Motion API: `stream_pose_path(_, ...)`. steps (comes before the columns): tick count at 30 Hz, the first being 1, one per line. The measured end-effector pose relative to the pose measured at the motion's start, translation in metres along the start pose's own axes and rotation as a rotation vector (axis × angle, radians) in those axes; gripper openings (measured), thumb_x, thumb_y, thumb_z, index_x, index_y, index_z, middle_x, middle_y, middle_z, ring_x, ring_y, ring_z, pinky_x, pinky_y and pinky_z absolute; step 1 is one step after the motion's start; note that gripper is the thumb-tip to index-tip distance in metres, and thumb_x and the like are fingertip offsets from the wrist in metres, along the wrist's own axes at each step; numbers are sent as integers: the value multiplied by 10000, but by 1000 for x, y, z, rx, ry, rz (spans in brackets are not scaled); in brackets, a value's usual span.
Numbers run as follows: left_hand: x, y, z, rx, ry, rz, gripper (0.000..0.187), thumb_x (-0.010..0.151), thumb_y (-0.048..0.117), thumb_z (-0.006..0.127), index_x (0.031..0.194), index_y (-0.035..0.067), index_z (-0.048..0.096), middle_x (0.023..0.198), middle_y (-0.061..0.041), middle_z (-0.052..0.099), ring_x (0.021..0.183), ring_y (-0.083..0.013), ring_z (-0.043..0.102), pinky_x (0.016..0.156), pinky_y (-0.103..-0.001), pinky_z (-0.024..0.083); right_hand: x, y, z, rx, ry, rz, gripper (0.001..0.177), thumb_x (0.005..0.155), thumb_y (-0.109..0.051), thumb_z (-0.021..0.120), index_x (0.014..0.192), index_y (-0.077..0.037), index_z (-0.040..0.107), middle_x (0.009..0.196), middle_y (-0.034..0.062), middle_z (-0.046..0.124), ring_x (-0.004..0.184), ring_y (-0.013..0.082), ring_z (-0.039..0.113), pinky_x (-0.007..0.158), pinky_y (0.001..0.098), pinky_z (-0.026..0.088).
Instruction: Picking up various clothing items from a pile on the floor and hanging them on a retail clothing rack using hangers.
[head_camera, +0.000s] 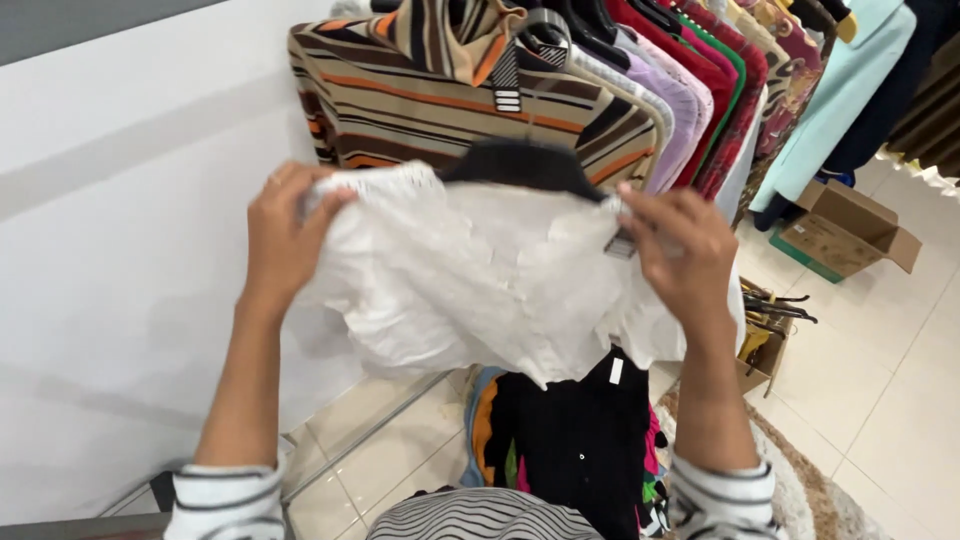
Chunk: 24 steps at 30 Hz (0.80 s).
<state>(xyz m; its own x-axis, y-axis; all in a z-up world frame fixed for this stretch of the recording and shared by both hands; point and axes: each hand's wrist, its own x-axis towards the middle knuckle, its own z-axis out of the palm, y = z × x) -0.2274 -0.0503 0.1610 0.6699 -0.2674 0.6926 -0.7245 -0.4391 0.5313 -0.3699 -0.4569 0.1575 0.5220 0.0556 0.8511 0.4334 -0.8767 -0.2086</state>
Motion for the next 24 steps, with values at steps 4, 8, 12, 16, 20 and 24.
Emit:
stream_pose_path(4,50,-22,-16,-60,51,46,322,1081,345,719,1116,27,690,1036,-149,648,1054,-368,640,996,-476,469,61,-16,13,11,71,-74,239,946,-62,873,1171,-138,841,876,103,698,726,314,657,760,396,529)
stream_pose_path(8,95,-40,-28,7,21,34,297,1077,353,632,1127,64,677,1102,-74,625,1090,-288,504,960,-394,378,103,-20,26,-114,31,-175,275,1019,-25,880,1270,-103,800,930,92,668,749,203,578,610,323,453)
stream_pose_path(12,117,-50,-34,-2,-26,-123,210,1034,318,607,1150,155,671,1139,-50,612,1132,-282,455,976,-412,342,117,-10,52,-221,51,-171,263,994,-145,911,1221,-231,809,883,44,671,701,170,555,543,311,370)
stream_pose_path(16,114,-81,-33,-35,-25,-84,274,1036,364,606,1175,137,670,1143,-54,604,1143,-277,474,985,-400,352,119,-21,69,-113,-31,-106,247,992,-152,865,1230,-174,803,827,47,647,610,143,486,508,292,359)
stream_pose_path(20,107,-107,-29,-32,-20,-47,256,1042,338,614,1166,125,683,1116,-88,619,1117,-312,513,974,-416,374,117,-31,82,-87,-62,-37,257,993,-189,833,1246,-184,787,933,33,676,756,173,590,515,314,429)
stream_pose_path(24,101,-120,-25,-66,-22,-106,211,1038,289,640,1157,123,693,1153,-81,617,1145,-295,530,994,-401,388,109,-27,96,-114,-81,-18,258,1013,-245,803,1267,-216,769,938,35,635,750,199,577,533,346,441)
